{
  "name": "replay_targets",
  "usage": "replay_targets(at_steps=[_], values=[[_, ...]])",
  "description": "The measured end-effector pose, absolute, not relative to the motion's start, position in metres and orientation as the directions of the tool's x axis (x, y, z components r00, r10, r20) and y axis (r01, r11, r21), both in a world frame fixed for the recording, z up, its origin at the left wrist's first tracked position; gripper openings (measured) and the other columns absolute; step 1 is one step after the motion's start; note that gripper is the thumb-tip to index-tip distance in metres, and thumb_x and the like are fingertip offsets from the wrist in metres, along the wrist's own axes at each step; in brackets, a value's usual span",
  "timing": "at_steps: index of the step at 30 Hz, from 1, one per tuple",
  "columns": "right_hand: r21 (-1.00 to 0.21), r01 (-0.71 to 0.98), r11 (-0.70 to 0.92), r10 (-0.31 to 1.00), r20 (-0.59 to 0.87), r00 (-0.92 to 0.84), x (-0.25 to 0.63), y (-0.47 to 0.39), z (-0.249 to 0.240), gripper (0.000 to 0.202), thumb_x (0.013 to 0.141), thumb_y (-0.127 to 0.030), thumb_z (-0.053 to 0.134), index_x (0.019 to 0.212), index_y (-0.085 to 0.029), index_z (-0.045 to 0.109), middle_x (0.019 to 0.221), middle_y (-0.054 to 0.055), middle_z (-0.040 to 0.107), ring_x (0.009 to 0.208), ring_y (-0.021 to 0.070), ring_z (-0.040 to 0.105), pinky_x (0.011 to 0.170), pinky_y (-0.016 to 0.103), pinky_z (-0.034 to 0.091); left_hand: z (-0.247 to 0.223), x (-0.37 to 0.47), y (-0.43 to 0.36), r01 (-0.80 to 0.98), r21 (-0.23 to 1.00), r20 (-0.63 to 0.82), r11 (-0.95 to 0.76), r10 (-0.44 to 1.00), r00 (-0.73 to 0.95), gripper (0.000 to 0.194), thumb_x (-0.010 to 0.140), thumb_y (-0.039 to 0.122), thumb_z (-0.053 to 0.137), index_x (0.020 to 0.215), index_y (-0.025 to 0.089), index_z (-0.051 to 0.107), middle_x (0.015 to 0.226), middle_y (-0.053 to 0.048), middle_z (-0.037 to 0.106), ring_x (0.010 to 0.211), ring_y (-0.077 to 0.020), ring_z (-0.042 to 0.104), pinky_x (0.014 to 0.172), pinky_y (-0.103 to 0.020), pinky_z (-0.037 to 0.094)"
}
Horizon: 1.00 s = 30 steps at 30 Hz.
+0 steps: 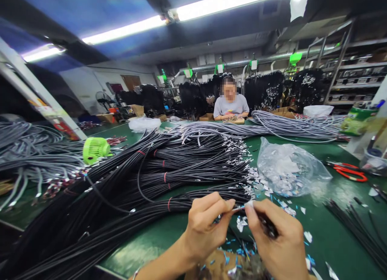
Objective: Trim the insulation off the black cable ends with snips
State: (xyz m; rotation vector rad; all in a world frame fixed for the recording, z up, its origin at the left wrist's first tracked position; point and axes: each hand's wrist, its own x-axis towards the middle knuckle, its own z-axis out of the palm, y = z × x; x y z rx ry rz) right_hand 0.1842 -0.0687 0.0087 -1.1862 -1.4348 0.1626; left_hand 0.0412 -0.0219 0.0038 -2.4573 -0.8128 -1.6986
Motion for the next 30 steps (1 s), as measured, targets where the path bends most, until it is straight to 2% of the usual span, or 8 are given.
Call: replay_targets(at_steps=[5, 10, 13, 17, 22, 24, 27, 30], values=[[-0.583, 0.596, 0.552, 0.667, 0.738, 0.103, 0.185, -0.067, 0.004, 0.014, 0.079, -0.022, 0.061, 0.065, -0.02, 0.058, 0.055, -0.003, 0.052, 0.046, 0.0095, 0.046, 0.048, 0.021, 0.039, 0.006, 0.042, -0.024, 0.457, 0.29, 0.883, -0.841, 0.419, 0.21, 0.012, 0.078, 0.006, 0.059, 0.07, 0.014, 0.063, 0.053, 0.003, 0.046, 0.046, -0.0084, 0.042, 0.044, -0.023, 0.028], [-0.748, 0.537, 0.391, 0.773, 0.583, 0.25, 0.191, -0.065, 0.007, 0.018, 0.081, -0.033, 0.059, 0.069, -0.021, 0.064, 0.059, -0.002, 0.059, 0.049, 0.0109, 0.051, 0.045, 0.02, 0.041, 0.014, 0.041, -0.026, 0.372, 0.373, 0.882, -0.85, 0.449, 0.144, 0.008, 0.077, 0.006, 0.062, 0.073, 0.013, 0.064, 0.056, 0.002, 0.05, 0.047, -0.007, 0.043, 0.045, -0.02, 0.033], [-0.751, 0.51, 0.42, 0.733, 0.612, 0.297, 0.192, -0.064, 0.011, 0.013, 0.08, -0.032, 0.061, 0.074, -0.021, 0.066, 0.064, -0.001, 0.061, 0.053, 0.0118, 0.055, 0.05, 0.019, 0.045, 0.017, 0.04, -0.028, 0.356, 0.395, 0.87, -0.847, 0.469, 0.151, 0.009, 0.075, 0.004, 0.065, 0.07, 0.012, 0.064, 0.056, 0.002, 0.051, 0.047, -0.0066, 0.042, 0.044, -0.019, 0.032], [-0.584, 0.545, 0.601, 0.632, 0.765, 0.123, 0.193, -0.064, 0.011, 0.006, 0.08, -0.019, 0.061, 0.075, -0.022, 0.064, 0.069, 0.0, 0.064, 0.057, 0.0131, 0.059, 0.054, 0.021, 0.048, 0.019, 0.04, -0.03, 0.342, 0.438, 0.835, -0.831, 0.517, 0.188, 0.01, 0.073, 0.004, 0.065, 0.066, 0.011, 0.063, 0.055, 0.002, 0.051, 0.047, -0.0065, 0.042, 0.044, -0.02, 0.031], [-0.35, 0.654, 0.671, 0.493, 0.869, -0.041, 0.203, -0.06, -0.004, 0.027, 0.079, -0.007, 0.058, 0.097, -0.025, 0.064, 0.078, 0.002, 0.067, 0.062, 0.0148, 0.063, 0.058, 0.024, 0.05, 0.02, 0.039, -0.03, 0.315, 0.488, 0.778, -0.814, 0.57, 0.264, 0.009, 0.074, 0.008, 0.065, 0.065, 0.011, 0.064, 0.053, 0.002, 0.047, 0.045, -0.0066, 0.038, 0.042, -0.021, 0.028], [-0.327, 0.671, 0.665, 0.49, 0.87, -0.061, 0.205, -0.06, -0.008, 0.028, 0.079, -0.007, 0.057, 0.101, -0.025, 0.063, 0.08, 0.003, 0.067, 0.065, 0.0159, 0.064, 0.059, 0.025, 0.05, 0.02, 0.039, -0.029, 0.297, 0.554, 0.727, -0.778, 0.626, 0.283, 0.01, 0.073, 0.01, 0.068, 0.064, 0.011, 0.065, 0.054, 0.001, 0.05, 0.045, -0.0066, 0.039, 0.042, -0.02, 0.029], [-0.511, 0.581, 0.634, 0.624, 0.781, 0.006, 0.201, -0.061, -0.007, 0.015, 0.082, -0.015, 0.056, 0.093, -0.022, 0.062, 0.077, 0.004, 0.064, 0.067, 0.0162, 0.063, 0.058, 0.024, 0.05, 0.019, 0.04, -0.029, 0.251, 0.656, 0.658, -0.712, 0.702, 0.272, 0.015, 0.07, 0.015, 0.073, 0.059, 0.012, 0.064, 0.054, 0.001, 0.055, 0.046, -0.0073, 0.043, 0.043, -0.02, 0.032], [-0.819, 0.325, 0.473, 0.848, 0.524, 0.087, 0.193, -0.062, -0.003, 0.015, 0.085, -0.032, 0.054, 0.088, -0.02, 0.062, 0.066, 0.001, 0.058, 0.055, 0.0131, 0.055, 0.047, 0.021, 0.045, 0.016, 0.041, -0.026, 0.216, 0.616, 0.717, -0.758, 0.652, 0.246, 0.018, 0.072, 0.018, 0.072, 0.057, 0.013, 0.063, 0.052, 0.0, 0.056, 0.048, -0.009, 0.045, 0.046, -0.022, 0.035]])
